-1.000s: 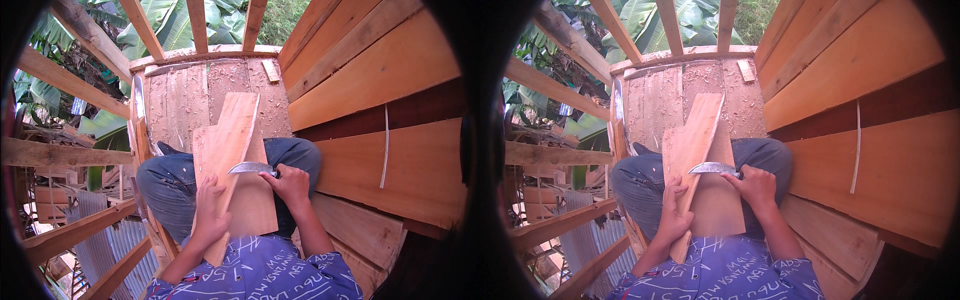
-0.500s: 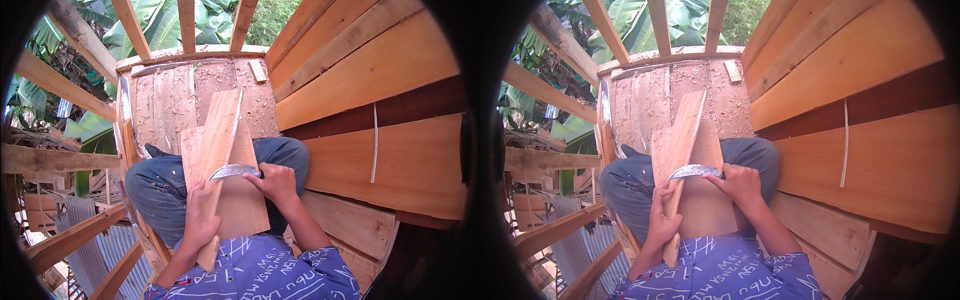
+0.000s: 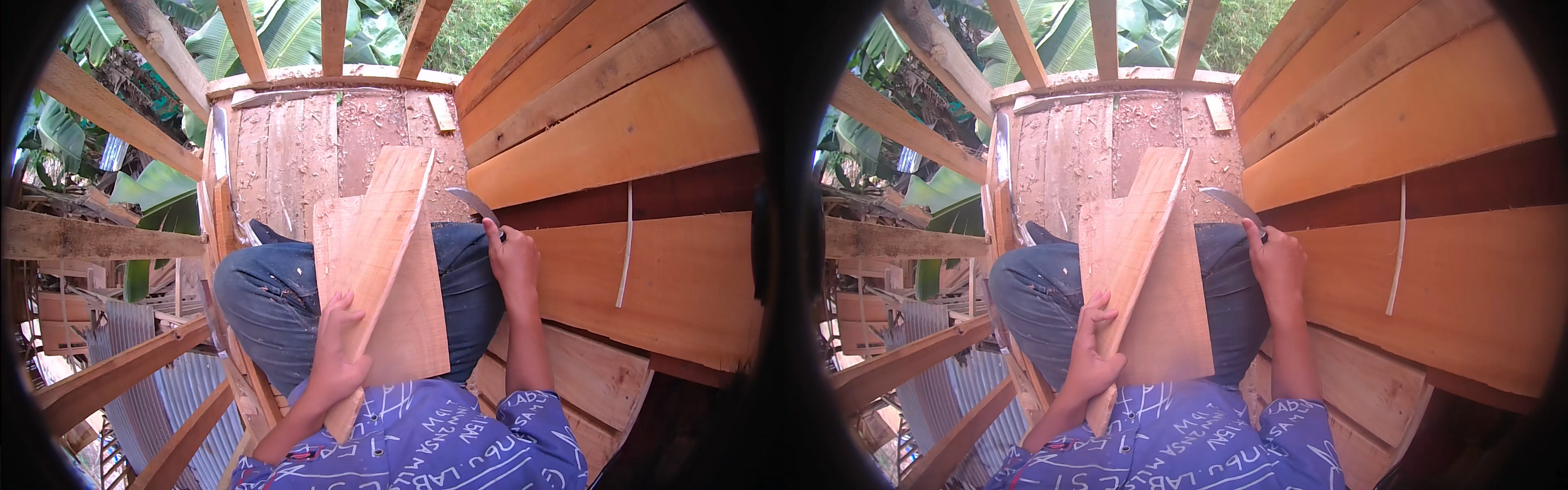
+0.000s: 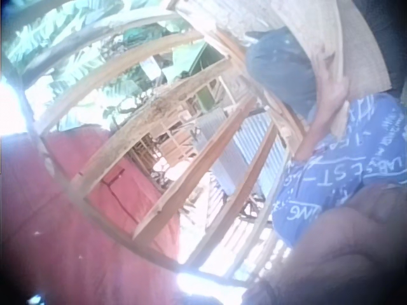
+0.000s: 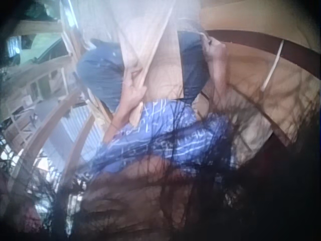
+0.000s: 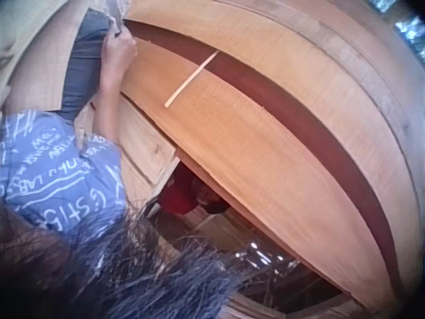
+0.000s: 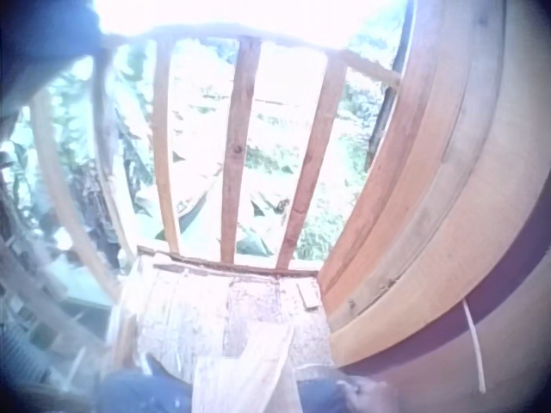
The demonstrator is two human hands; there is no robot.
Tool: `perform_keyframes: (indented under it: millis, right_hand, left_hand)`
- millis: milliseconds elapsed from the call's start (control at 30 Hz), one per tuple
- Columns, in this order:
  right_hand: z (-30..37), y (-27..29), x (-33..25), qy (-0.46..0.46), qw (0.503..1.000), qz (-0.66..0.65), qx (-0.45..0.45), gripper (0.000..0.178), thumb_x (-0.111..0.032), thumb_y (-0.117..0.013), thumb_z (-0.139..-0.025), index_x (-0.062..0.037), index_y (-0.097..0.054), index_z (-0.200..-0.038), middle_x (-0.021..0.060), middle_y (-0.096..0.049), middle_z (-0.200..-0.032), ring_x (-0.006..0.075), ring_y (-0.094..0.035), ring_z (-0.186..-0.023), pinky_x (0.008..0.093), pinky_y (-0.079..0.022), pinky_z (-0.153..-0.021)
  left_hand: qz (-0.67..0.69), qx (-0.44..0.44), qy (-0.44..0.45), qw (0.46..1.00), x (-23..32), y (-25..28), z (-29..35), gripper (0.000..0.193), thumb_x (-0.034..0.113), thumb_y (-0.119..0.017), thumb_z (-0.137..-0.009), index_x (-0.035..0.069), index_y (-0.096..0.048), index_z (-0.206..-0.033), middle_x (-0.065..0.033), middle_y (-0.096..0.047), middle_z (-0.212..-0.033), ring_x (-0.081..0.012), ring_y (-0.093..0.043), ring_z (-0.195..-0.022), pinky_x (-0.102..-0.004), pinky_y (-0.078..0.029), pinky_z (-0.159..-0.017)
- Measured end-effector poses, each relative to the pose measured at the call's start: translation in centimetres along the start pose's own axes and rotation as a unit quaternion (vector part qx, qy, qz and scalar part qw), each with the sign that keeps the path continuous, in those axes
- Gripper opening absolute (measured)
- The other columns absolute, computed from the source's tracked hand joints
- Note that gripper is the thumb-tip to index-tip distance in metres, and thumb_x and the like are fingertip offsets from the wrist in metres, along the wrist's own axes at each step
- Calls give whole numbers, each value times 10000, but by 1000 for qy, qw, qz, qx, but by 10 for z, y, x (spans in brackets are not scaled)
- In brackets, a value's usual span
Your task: The person sits cross-legged on a wooden floor and uses a curved knife to shave thin layers from a rectangular wooden plank. They hold the plank with their left hand and repeatedly draw the knife along its surface to smooth it, generating wood shavings.
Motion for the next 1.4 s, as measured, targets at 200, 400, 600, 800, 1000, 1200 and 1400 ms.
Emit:
perform_keyframes:
  millis: [200, 400, 600, 800, 1000, 1200, 1400]
  right_hand:
    - [52, -11, -53, 139, 987, -30, -78, 498, -494, -589, -932, -51, -604, -706, 192, -629, -638, 394, -643, -629, 477, -492, -552]
    - [27, -11, -46, 139, 989, -5, -41, 510, -489, -587, -937, -58, -597, -666, 167, -610, -580, 355, -640, -560, 454, -485, -493]
    - [23, -19, -53, 147, 987, 4, -63, 515, -527, -629, -896, -66, -613, -665, 125, -595, -542, 305, -629, -507, 409, -474, -463]
    - [27, -14, -53, 152, 985, 15, -77, 493, -505, -630, -903, -66, -621, -679, 134, -594, -554, 324, -624, -528, 422, -485, -492]
    - [54, -12, -74, 240, 964, -35, -114, 557, -536, -570, -928, -48, -628, -665, 162, -609, -564, 333, -636, -529, 423, -488, -486]
    - [40, -21, -57, 168, 979, -5, -117, 510, -520, -615, -904, -55, -639, -694, 145, -607, -573, 325, -641, -558, 429, -485, -507]
    - [18, -25, -36, 115, 987, 8, -112, 489, -501, -618, -905, -51, -643, -715, 158, -620, -606, 348, -650, -601, 447, -495, -538]
  left_hand:
    - [33, 19, 5, 999, 0, 2, -4, 530, -55, -526, -606, 40, -508, -1127, -213, -415, -1436, -392, -258, -1458, -474, -177, -1189]
    - [-26, -19, 6, 999, 3, 0, -3, 537, -44, -536, -615, 37, -511, -1144, -215, -407, -1456, -405, -253, -1458, -485, -179, -1188]
    - [-58, -15, -12, 998, 4, -3, -5, 539, -43, -543, -621, 35, -516, -1154, -216, -399, -1471, -415, -238, -1465, -497, -185, -1189]
    - [-55, -13, -15, 998, 3, -4, -5, 539, -42, -544, -619, 35, -520, -1152, -218, -396, -1474, -419, -232, -1467, -499, -193, -1186]
    - [-33, -26, 2, 999, 5, -5, -7, 549, -50, -548, -610, 35, -519, -1152, -215, -399, -1470, -419, -233, -1467, -500, -192, -1187]
    - [-76, -12, -15, 997, 5, -7, -9, 556, -45, -554, -607, 38, -524, -1156, -213, -403, -1477, -403, -246, -1468, -494, -197, -1188]
    - [-115, -3, -25, 993, 7, -11, -9, 533, -43, -552, -609, 28, -538, -1137, -213, -407, -1478, -402, -244, -1469, -498, -194, -1190]
Point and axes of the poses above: each hand's wrist, its own z-axis away from the middle knuckle, its own y-axis out of the back of the hand, x = y × z, the point moved 8 cm from there along -z, towards the middle knuckle
